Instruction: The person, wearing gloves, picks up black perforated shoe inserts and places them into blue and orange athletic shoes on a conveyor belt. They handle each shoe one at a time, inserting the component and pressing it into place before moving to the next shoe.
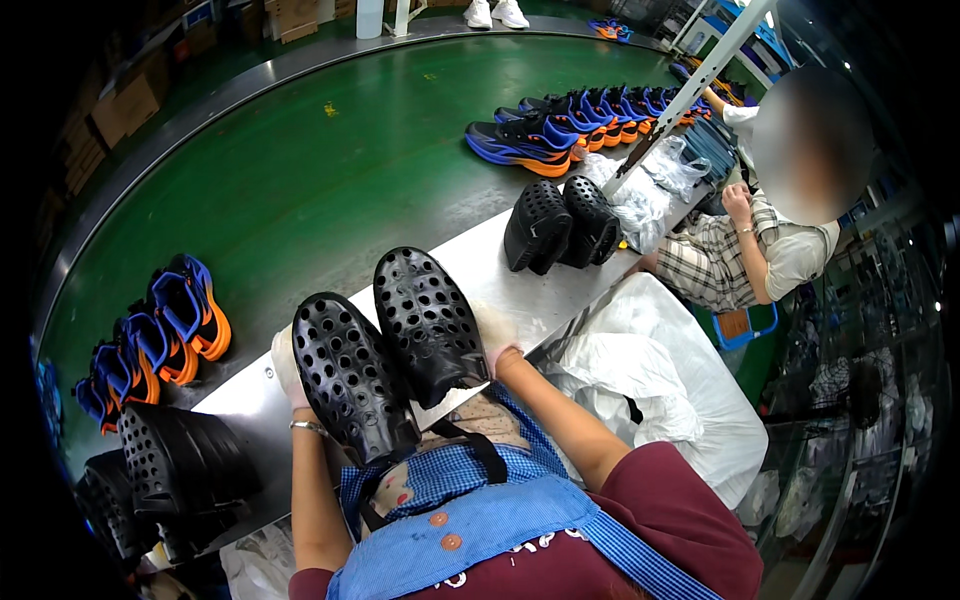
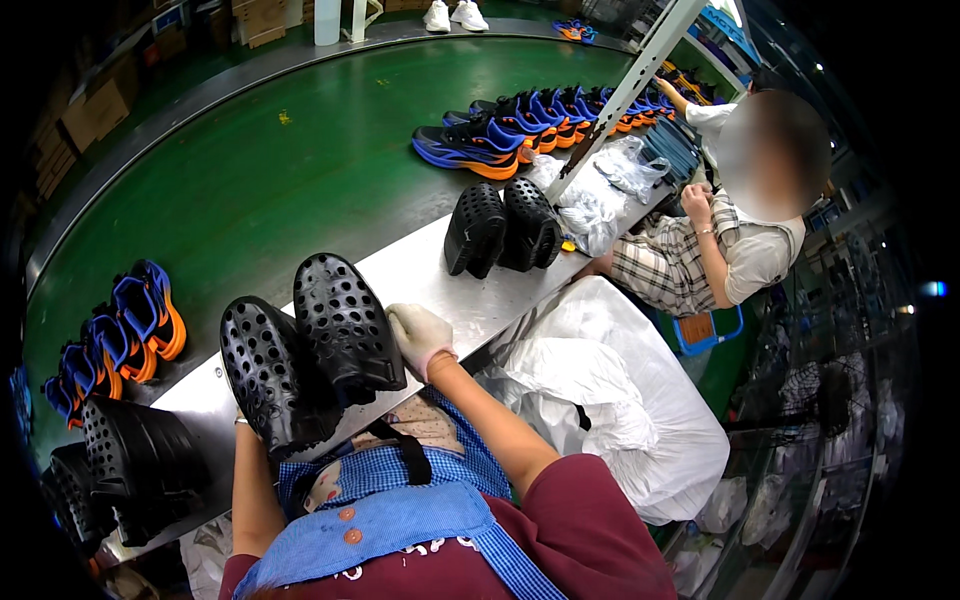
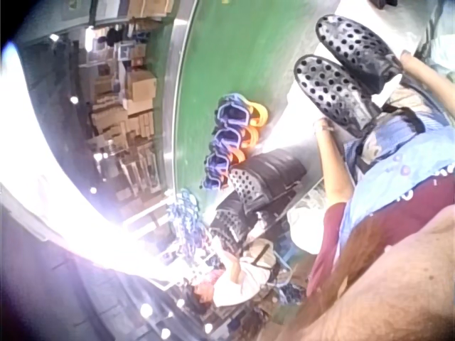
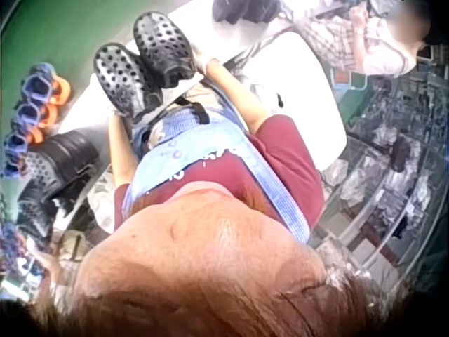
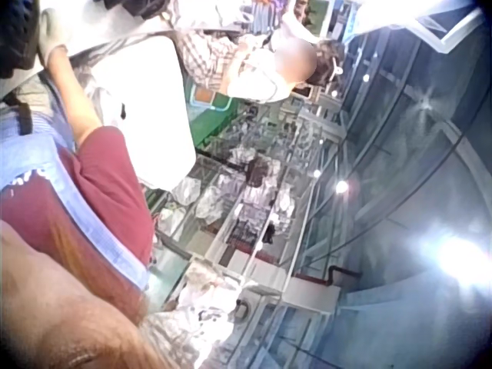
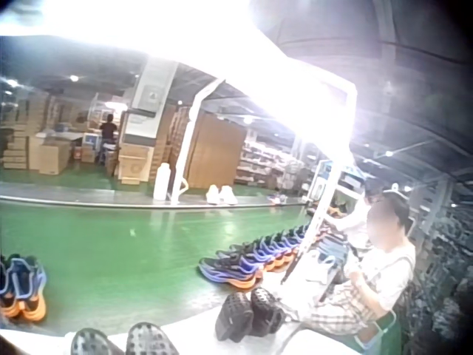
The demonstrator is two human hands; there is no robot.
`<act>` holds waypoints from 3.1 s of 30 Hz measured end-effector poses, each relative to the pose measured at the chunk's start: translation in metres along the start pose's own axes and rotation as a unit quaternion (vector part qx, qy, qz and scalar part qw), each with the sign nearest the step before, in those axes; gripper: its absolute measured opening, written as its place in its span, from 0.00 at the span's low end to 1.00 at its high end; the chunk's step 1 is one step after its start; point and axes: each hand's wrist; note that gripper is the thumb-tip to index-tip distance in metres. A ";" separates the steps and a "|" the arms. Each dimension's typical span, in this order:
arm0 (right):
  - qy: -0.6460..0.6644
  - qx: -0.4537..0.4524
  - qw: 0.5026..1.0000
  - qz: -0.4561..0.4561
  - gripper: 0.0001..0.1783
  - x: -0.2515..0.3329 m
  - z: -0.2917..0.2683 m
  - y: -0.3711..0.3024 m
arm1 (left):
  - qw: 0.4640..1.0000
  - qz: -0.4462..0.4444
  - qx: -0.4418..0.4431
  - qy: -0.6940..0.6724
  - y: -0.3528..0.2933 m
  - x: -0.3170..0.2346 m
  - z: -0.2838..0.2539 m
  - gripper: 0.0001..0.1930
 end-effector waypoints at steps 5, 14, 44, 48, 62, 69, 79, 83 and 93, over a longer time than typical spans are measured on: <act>0.015 0.015 0.999 0.025 0.13 0.000 -0.003 0.002 | 1.000 0.002 -0.004 0.003 -0.001 0.000 0.001 0.14; 0.013 0.055 0.998 0.040 0.13 0.007 -0.010 0.009 | 1.000 0.004 -0.009 0.024 -0.003 -0.005 -0.005 0.14; 0.147 0.063 0.987 0.019 0.12 -0.008 -0.019 0.006 | 0.995 0.004 -0.033 0.092 -0.016 -0.012 -0.021 0.13; 0.139 0.070 0.988 0.020 0.12 -0.009 -0.018 0.007 | 0.995 0.002 -0.031 0.094 -0.016 -0.014 -0.018 0.13; 0.128 0.061 0.990 0.020 0.13 -0.014 -0.017 0.008 | 0.996 0.008 -0.009 0.092 -0.001 -0.010 -0.001 0.13; 0.116 0.071 0.990 0.025 0.12 -0.008 -0.019 0.011 | 0.997 0.012 -0.010 0.079 0.009 0.000 0.027 0.13; 0.068 0.080 0.994 0.030 0.12 -0.002 -0.013 0.011 | 0.995 0.023 -0.035 0.088 0.013 0.013 0.048 0.13; 0.025 0.102 0.994 0.014 0.12 -0.003 -0.009 0.013 | 0.997 0.007 -0.012 0.073 0.018 0.015 0.046 0.12; 0.007 0.113 0.993 0.044 0.13 0.013 -0.022 0.022 | 0.998 0.008 0.014 0.055 0.026 0.009 0.040 0.12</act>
Point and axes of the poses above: each hand's wrist, its own y-axis towards the middle knuckle, its own z-axis out of the palm, x = y × z, and after that the axes turned 15 degrees about -x, right-handed
